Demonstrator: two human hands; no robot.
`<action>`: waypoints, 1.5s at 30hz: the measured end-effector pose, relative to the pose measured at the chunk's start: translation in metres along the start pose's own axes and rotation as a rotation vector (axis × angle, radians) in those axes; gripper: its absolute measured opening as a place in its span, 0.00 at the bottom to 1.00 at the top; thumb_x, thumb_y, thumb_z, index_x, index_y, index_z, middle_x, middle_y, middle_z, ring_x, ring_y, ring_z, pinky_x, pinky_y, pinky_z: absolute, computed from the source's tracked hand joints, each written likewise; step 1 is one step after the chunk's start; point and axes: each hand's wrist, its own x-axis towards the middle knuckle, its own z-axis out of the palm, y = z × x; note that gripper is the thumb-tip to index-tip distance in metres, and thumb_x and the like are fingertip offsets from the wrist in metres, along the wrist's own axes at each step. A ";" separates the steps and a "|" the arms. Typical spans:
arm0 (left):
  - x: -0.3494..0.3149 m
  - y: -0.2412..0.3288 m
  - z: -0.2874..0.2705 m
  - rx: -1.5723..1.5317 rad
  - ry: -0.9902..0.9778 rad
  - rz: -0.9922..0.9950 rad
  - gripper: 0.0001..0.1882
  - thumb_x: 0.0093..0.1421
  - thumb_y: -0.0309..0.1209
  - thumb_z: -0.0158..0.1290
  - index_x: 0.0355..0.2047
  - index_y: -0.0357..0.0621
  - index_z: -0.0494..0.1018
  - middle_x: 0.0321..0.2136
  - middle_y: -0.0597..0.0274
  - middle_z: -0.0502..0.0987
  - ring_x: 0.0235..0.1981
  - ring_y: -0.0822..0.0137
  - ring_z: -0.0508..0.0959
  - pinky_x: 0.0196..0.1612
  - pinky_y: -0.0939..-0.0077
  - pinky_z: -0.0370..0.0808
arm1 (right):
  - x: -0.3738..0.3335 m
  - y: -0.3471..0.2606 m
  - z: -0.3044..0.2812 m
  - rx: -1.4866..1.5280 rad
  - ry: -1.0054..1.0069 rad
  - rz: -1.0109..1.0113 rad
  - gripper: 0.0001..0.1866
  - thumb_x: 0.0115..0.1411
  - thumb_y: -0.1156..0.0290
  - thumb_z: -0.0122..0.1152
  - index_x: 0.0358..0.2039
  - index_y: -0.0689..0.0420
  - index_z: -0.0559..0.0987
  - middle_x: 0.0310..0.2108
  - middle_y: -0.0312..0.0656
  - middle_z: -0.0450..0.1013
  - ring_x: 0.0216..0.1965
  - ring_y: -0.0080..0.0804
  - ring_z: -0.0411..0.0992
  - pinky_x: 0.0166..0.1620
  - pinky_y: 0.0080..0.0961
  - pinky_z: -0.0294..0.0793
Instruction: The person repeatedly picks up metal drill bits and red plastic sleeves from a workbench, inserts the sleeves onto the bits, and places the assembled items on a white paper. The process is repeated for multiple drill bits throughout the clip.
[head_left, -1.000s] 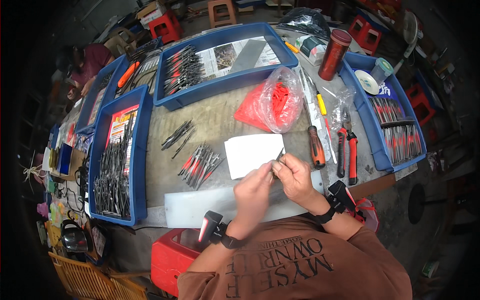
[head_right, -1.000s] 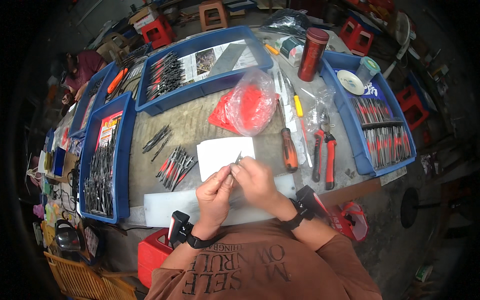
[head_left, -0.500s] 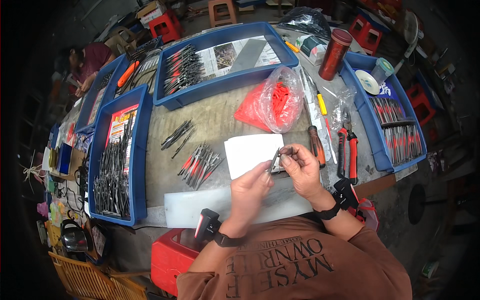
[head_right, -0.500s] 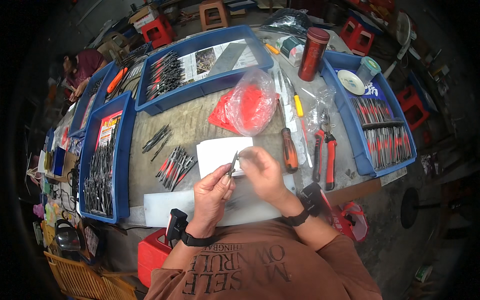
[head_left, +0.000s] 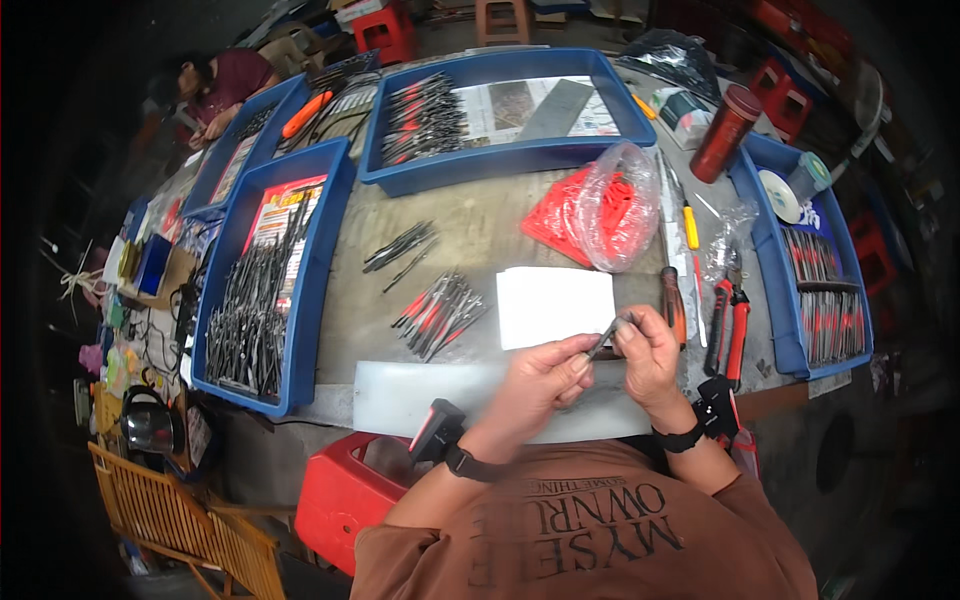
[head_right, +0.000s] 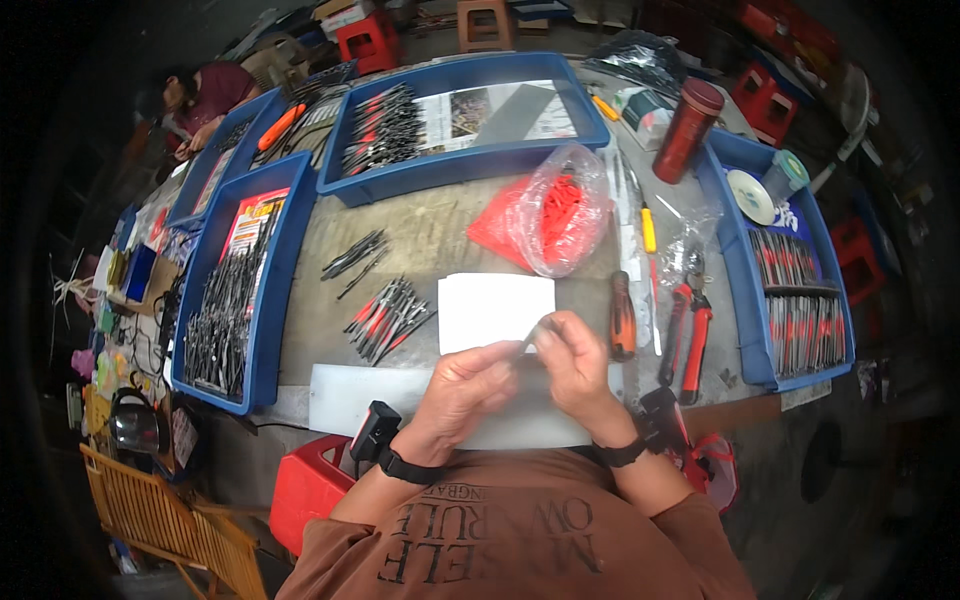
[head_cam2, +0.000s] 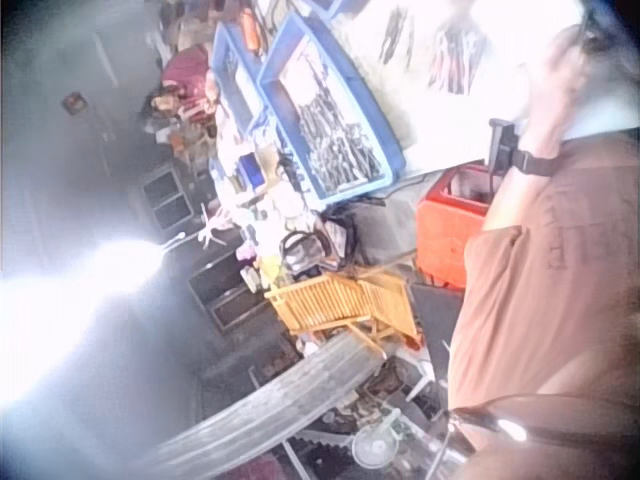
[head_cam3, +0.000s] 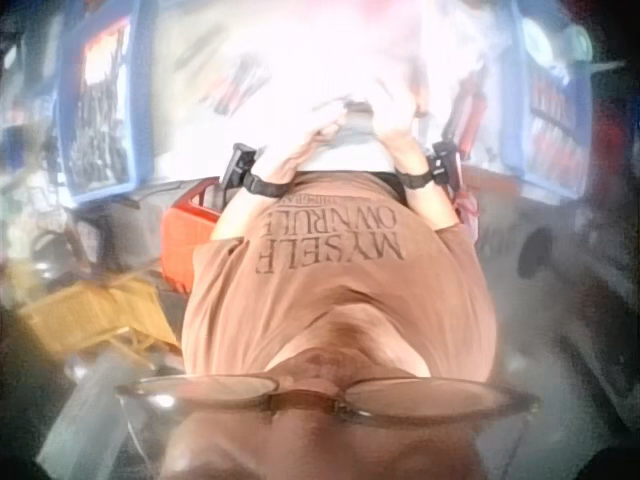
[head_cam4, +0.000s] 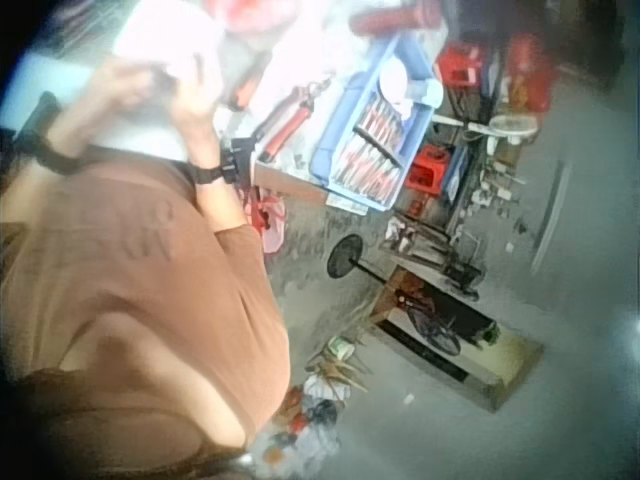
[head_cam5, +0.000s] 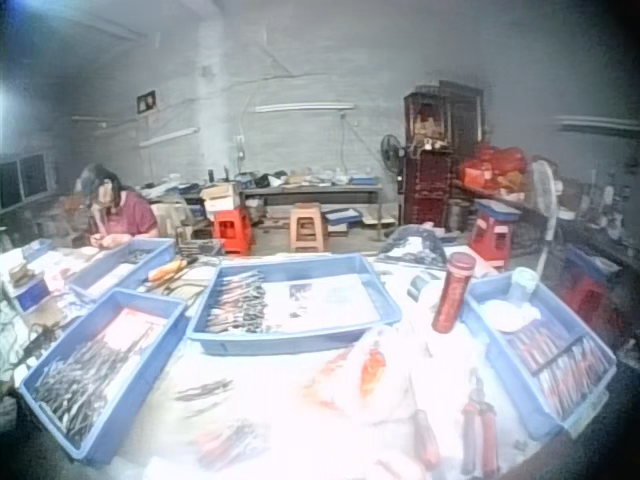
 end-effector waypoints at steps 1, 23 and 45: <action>0.000 0.000 -0.001 -0.006 -0.013 0.001 0.17 0.60 0.26 0.46 0.50 0.35 0.66 0.24 0.64 0.69 0.16 0.81 0.57 0.19 0.89 0.54 | 0.000 0.000 0.001 0.039 0.002 0.023 0.07 0.60 0.72 0.48 0.33 0.62 0.71 0.24 0.30 0.66 0.25 0.13 0.60 0.28 0.11 0.60; -0.017 0.047 -0.095 1.754 0.698 0.800 0.15 0.45 0.14 0.46 0.35 0.37 0.70 0.23 0.50 0.71 0.28 0.51 0.70 0.33 0.62 0.68 | -0.004 0.003 0.001 -0.053 -0.041 0.130 0.09 0.61 0.70 0.48 0.29 0.63 0.72 0.21 0.32 0.65 0.23 0.15 0.60 0.27 0.13 0.60; 0.030 0.092 -0.161 1.806 0.783 0.607 0.04 0.49 0.22 0.47 0.27 0.36 0.69 0.27 0.45 0.70 0.32 0.45 0.69 0.36 0.57 0.66 | -0.007 0.002 -0.001 -0.047 -0.022 0.154 0.08 0.60 0.72 0.48 0.29 0.64 0.72 0.21 0.32 0.65 0.23 0.16 0.60 0.28 0.14 0.61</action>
